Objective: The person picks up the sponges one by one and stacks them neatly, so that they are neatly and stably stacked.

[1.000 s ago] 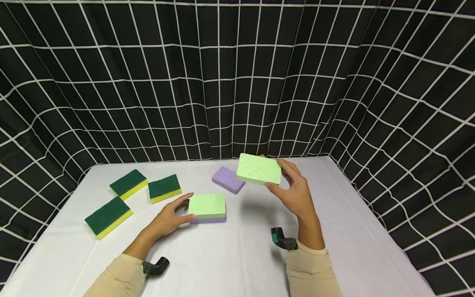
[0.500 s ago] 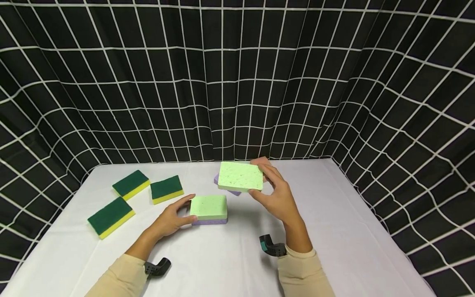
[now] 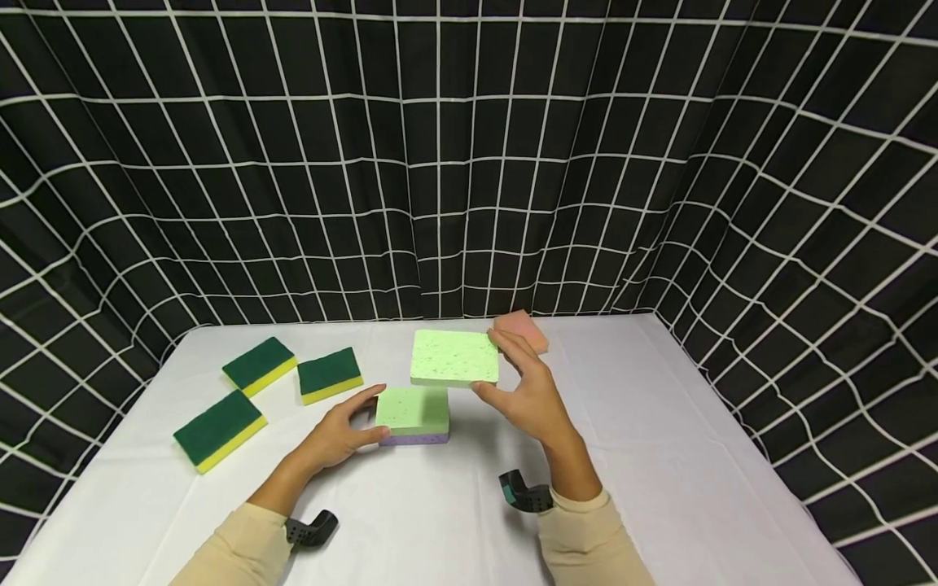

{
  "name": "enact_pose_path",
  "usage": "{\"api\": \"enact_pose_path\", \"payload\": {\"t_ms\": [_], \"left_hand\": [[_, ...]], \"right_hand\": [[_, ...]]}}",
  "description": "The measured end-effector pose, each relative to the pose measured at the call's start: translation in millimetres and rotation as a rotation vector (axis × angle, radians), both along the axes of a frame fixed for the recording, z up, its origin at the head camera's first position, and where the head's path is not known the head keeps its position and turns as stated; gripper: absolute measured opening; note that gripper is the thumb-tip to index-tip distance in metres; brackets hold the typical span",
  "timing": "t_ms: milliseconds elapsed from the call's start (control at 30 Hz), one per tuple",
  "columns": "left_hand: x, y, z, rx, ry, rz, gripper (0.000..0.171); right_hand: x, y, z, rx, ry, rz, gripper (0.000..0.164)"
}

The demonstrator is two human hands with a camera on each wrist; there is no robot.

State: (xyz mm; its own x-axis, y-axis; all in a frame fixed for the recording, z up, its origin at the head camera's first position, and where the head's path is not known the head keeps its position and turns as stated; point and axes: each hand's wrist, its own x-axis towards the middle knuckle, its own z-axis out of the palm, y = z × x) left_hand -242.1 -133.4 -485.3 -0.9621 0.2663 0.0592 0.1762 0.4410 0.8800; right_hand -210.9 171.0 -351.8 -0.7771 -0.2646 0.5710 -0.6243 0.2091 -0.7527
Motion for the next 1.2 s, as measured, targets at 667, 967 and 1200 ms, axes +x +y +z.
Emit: {"api": "enact_pose_path", "payload": {"t_ms": [667,967,1200], "left_hand": [[-0.3,0,0.6,0.01,-0.017,0.001,0.078],[-0.2,0,0.4,-0.01,-0.008,0.003,0.079],[-1.0,0,0.1,0.014,-0.01,-0.007,0.083]], "right_hand": [[-1.4,-31,-20.2,0.051,-0.077,0.038,0.067],[-2.6,-39,-31.8,0.07,-0.084,0.03,0.068],[-5.6,-45,-42.4,0.094,-0.074,0.056,0.066]]}}
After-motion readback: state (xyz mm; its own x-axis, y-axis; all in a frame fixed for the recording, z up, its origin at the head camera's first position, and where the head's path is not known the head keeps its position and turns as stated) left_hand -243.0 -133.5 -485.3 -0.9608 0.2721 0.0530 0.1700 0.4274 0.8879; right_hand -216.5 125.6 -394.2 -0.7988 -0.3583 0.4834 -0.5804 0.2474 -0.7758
